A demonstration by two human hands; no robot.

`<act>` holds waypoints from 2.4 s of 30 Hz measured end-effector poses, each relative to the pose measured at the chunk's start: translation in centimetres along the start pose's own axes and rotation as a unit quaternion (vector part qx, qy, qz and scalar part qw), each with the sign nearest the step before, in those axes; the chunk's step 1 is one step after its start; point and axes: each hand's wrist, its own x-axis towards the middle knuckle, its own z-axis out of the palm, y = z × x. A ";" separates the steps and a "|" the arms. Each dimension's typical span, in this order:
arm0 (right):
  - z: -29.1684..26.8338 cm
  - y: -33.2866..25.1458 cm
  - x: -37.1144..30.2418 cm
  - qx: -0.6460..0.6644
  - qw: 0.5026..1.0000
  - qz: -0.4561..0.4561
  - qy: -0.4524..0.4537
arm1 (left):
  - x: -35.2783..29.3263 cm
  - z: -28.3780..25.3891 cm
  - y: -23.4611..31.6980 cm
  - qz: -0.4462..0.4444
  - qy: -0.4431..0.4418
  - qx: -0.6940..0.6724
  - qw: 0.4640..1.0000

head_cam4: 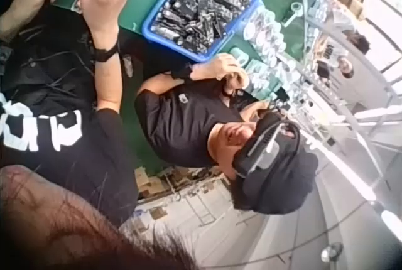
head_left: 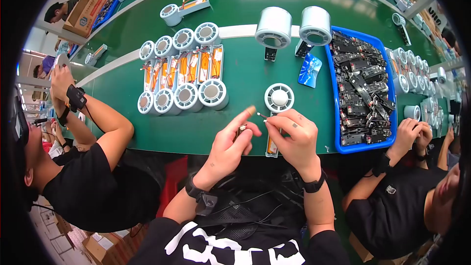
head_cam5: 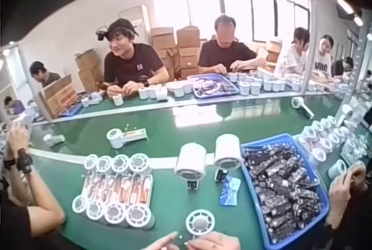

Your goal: The person picks up a circuit board from a blue tray and connects the wires from the battery and fan to it by hand. Then, they press the circuit board into the handle of the fan housing and place the assembly on the table.

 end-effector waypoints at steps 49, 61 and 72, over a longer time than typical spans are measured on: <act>1.3 1.2 -0.3 -0.009 0.997 -0.064 0.043 | 1.6 1.3 -0.9 0.033 0.025 -0.056 0.998; 0.3 0.9 -0.2 -0.017 0.997 -0.073 -0.021 | 1.6 0.7 -0.8 0.041 0.027 -0.019 0.999; -1.1 2.1 -0.1 -0.002 0.993 -0.097 -0.061 | 1.3 0.2 0.2 0.001 0.002 0.059 0.998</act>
